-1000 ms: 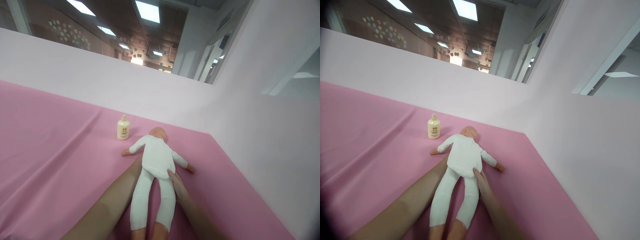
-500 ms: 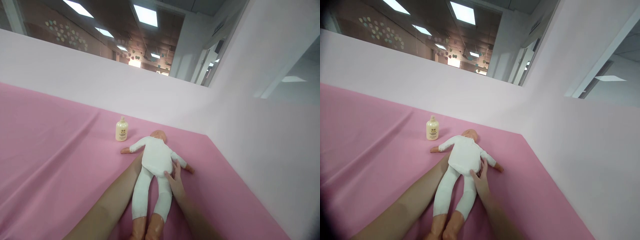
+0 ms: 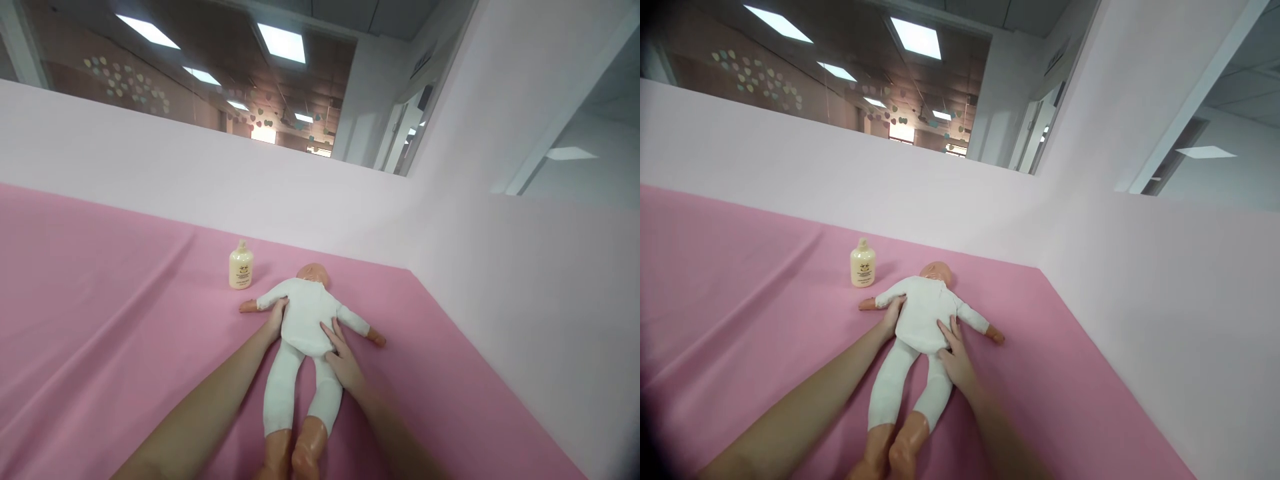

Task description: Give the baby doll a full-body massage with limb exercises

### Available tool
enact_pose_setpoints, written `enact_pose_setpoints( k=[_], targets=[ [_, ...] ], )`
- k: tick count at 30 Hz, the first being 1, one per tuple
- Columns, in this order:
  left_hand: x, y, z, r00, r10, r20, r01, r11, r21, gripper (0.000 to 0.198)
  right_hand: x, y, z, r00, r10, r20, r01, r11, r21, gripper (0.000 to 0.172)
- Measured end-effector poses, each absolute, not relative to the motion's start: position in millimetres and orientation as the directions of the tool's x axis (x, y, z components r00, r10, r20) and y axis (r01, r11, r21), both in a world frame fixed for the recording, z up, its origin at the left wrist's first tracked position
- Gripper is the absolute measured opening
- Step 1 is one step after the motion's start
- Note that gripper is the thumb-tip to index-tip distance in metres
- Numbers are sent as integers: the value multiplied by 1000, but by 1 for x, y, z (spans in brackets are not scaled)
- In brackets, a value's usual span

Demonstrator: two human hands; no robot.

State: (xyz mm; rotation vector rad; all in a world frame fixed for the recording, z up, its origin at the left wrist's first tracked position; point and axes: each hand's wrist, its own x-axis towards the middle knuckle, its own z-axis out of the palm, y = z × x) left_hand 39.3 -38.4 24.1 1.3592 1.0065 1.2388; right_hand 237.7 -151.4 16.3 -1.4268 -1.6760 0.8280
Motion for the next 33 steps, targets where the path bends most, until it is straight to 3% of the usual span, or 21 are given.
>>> enact_pose_setpoints(
  k=[3, 9, 12, 14, 17, 19, 23, 27, 30, 33],
  targets=[
    [21, -39, 16, 194, 952, 236, -4, -240, 971, 47, 241, -149, 11, -93, 981, 172, 535, 195, -822, 63],
    [11, -33, -5, 222, 943, 249, 369, -318, 873, 22, 236, -130, 27, -26, 968, 248, 691, 197, -696, 44],
    [17, -30, -10, 205, 947, 249, 515, -321, 795, 5, 213, -109, 45, 43, 977, 208, 791, 94, -605, 57],
    [19, -28, -11, 195, 944, 266, 558, -330, 761, 8, 196, -94, 53, 25, 984, 174, 882, 60, -468, 70],
    [21, -28, -12, 185, 938, 294, 574, -346, 742, 12, 180, -75, 57, -51, 990, 130, 959, 85, -271, 73],
    [21, -27, -13, 168, 936, 311, 568, -350, 745, 12, 177, -66, 56, -85, 992, 95, 972, 104, -212, 72],
    [15, -24, -12, 87, 923, 375, 495, -366, 788, 12, 182, -60, 55, -133, 990, 38, 971, 138, -195, 72],
    [3, -22, -8, 12, 865, 501, 299, -481, 824, 22, 184, -61, 58, -113, 993, 17, 976, 115, -185, 72],
    [0, -21, -6, -12, 801, 599, 282, -572, 770, 25, 181, -62, 61, -129, 991, 30, 976, 132, -173, 69],
    [5, -18, -9, 102, 723, 683, 365, -666, 651, 33, 177, -61, 62, -160, 986, 48, 971, 166, -175, 66]
  ],
)
